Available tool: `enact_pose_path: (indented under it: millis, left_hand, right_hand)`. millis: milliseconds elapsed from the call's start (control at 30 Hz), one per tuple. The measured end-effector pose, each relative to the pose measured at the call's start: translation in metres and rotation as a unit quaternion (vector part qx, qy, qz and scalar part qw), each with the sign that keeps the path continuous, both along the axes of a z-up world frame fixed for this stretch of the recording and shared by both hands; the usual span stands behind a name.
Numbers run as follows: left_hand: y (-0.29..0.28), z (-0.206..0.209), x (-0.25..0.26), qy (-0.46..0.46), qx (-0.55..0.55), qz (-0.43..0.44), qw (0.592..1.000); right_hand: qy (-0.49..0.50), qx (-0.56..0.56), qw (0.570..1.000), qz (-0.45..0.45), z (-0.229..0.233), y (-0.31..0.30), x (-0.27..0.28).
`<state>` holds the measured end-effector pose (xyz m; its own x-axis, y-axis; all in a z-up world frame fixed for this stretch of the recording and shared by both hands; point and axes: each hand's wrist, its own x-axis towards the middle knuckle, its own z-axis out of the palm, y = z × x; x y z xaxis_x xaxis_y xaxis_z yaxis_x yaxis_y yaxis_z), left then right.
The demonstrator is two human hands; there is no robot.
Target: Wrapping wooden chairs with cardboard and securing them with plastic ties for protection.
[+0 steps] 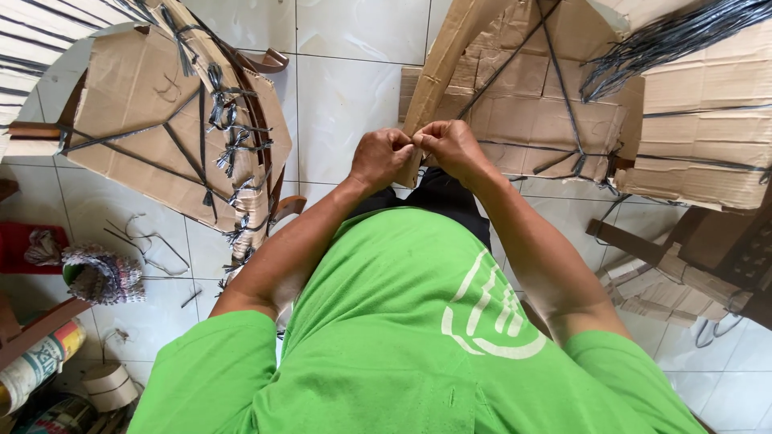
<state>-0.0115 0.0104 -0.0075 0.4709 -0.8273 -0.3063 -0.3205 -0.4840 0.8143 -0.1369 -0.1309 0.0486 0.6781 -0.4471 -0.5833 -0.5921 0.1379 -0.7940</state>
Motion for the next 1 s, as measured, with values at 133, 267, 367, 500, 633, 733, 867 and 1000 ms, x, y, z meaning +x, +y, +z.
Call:
enact_pose_path:
  millis: [133,267,367,500,633,733,867,1000]
  left_hand:
    - [0.002,0.018,0.017,0.017,-0.005,-0.047,0.999]
    - [0.003,-0.003,0.033,-0.104,0.017,-0.132,0.986]
    - [0.009,-0.018,0.036,-0.174,0.051,-0.21,0.961]
    - [0.016,-0.016,0.034,-0.002,0.039,-0.162,0.986]
    - [0.003,0.011,0.026,0.173,-0.113,-0.047,0.977]
    - [-0.008,0.072,0.016,0.315,-0.103,0.028,0.943]
    - [-0.008,0.029,0.014,0.306,-0.097,0.04,0.946]
    - [-0.007,0.013,0.011,0.171,-0.131,-0.023,0.976]
  right_hand:
    - [-0.005,-0.164,0.982,0.091,-0.009,-0.009,-0.002]
    - [0.029,-0.27,0.953,0.133,-0.01,-0.011,-0.007]
    - [0.013,-0.236,0.966,0.103,-0.036,-0.015,-0.032]
    - [0.029,-0.164,0.985,0.038,-0.049,-0.009,-0.055]
    - [0.033,-0.087,0.995,-0.042,-0.053,-0.007,-0.075]
    - [0.038,-0.061,0.993,-0.096,-0.058,-0.008,-0.092]
    - [0.029,-0.051,0.989,-0.136,0.002,-0.011,-0.089]
    - [-0.052,-0.098,0.989,-0.094,0.041,-0.016,-0.072]
